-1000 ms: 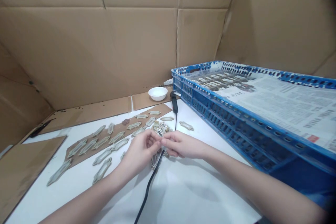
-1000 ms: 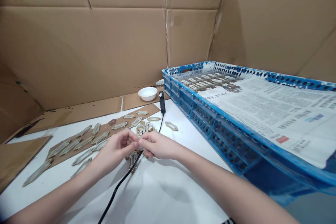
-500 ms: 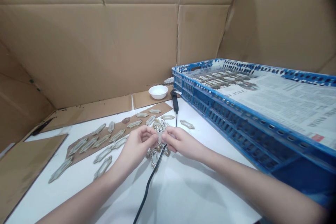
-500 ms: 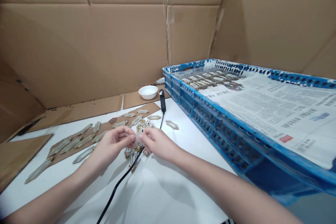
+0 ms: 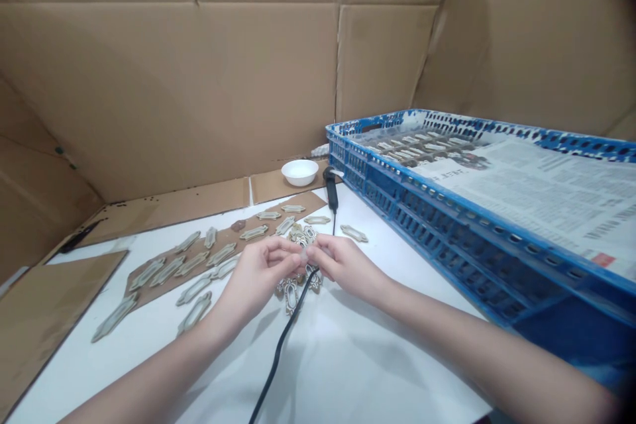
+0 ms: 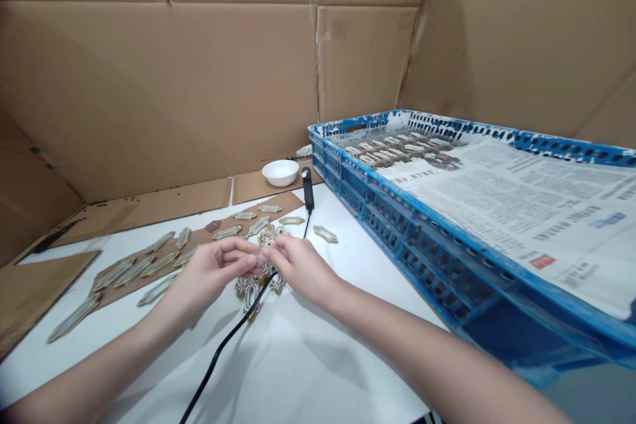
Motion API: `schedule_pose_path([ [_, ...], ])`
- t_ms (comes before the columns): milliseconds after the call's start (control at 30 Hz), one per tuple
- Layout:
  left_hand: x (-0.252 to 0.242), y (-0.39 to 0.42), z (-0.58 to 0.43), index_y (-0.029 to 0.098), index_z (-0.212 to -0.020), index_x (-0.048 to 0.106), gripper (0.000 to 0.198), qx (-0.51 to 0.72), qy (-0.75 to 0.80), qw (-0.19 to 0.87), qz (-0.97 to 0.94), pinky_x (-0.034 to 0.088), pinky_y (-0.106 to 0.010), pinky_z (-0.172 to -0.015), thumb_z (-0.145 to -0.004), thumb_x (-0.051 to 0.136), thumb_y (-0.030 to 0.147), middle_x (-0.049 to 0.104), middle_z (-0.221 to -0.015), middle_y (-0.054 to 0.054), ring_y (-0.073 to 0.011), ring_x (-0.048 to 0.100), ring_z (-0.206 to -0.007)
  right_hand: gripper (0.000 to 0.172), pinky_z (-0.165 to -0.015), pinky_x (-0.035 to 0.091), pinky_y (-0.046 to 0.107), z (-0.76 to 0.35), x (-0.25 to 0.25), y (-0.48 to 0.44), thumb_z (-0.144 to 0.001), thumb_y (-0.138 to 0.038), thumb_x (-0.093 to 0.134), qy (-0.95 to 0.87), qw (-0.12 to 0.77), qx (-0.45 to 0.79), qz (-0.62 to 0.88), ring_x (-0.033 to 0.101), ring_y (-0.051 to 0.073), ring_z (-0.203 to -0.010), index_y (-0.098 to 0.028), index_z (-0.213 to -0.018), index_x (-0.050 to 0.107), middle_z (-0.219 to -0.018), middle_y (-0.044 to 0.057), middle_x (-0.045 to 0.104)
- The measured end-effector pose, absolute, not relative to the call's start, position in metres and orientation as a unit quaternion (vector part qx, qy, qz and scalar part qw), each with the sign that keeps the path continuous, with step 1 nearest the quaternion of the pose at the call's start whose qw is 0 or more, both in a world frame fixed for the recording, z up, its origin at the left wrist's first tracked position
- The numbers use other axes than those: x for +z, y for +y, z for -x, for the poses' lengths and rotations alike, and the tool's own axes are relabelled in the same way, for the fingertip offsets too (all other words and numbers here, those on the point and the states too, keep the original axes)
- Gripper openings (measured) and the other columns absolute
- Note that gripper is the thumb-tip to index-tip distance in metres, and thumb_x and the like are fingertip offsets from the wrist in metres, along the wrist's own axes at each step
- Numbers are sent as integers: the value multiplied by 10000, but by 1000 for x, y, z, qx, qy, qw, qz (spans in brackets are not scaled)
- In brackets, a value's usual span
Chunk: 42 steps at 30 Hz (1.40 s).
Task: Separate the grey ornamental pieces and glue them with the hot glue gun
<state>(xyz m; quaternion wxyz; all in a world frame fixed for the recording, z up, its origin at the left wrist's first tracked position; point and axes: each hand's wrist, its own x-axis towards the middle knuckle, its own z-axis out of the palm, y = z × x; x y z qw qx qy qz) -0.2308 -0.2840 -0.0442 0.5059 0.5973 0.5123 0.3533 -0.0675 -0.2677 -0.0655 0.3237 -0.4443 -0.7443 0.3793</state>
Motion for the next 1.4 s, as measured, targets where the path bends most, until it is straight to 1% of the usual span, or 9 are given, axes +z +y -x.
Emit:
schedule_pose_path([
  [100,-45,-287,228,154,-821,573,215,348,501,499,-615,479,-285,-662,-715,570,341,673,-730,-48,-166,619,-690,204,-498,279,196,68,-65,-269,-833,-286,398,-754,313,384,431,395,81,-479,-171,-680,465,-508,-47,433],
  [267,-41,-280,234,160,-791,546,213,315,500,466,-658,467,-270,-628,-715,560,358,662,-704,-43,-168,616,-679,182,-486,273,191,68,-62,-271,-831,-261,387,-752,321,404,409,387,76,-466,-179,-675,429,-498,-56,416],
  [433,-27,-261,265,192,-781,589,237,187,563,243,-767,379,-229,-526,-720,514,408,635,-682,-18,-150,557,-584,188,-453,271,187,66,-56,-268,-835,-236,369,-712,346,445,419,335,69,-414,-186,-655,386,-452,-70,378],
  [533,-25,-258,275,209,-763,602,209,103,585,184,-783,344,-222,-514,-705,511,388,638,-681,-12,-156,551,-574,182,-434,257,183,66,-56,-266,-827,-221,380,-698,336,467,426,308,59,-386,-185,-649,387,-431,-76,377],
  [633,-30,-262,273,216,-830,592,236,64,594,213,-773,334,-218,-500,-677,532,385,642,-669,-10,-160,557,-550,179,-429,251,180,67,-58,-265,-821,-222,384,-696,339,472,421,313,57,-387,-180,-648,401,-430,-74,382],
  [800,-45,-269,264,204,-975,551,376,72,602,273,-747,317,-219,-458,-668,533,420,635,-653,-13,-151,530,-462,177,-410,237,176,67,-61,-264,-823,-241,386,-691,333,476,430,308,51,-372,-179,-658,408,-427,-75,385],
  [967,-53,-271,254,179,-949,567,343,75,607,237,-755,321,-236,-492,-686,512,393,617,-619,-32,-190,554,-555,177,-401,232,176,67,-63,-264,-828,-275,385,-684,330,483,436,303,51,-360,-174,-692,433,-420,-79,380],
  [1200,-59,-268,253,195,-893,534,242,96,595,263,-754,334,-232,-522,-692,469,312,627,-674,-20,-179,553,-616,134,-397,232,176,67,-63,-264,-817,-250,401,-672,344,495,431,301,51,-357,-175,-717,449,-424,-77,392],
  [1400,-57,-266,259,189,-894,549,285,98,589,260,-758,328,-216,-489,-624,467,231,619,-626,7,-154,542,-554,140,-399,227,179,67,-62,-264,-808,-249,405,-669,339,495,438,302,51,-359,-175,-694,440,-426,-77,389],
])
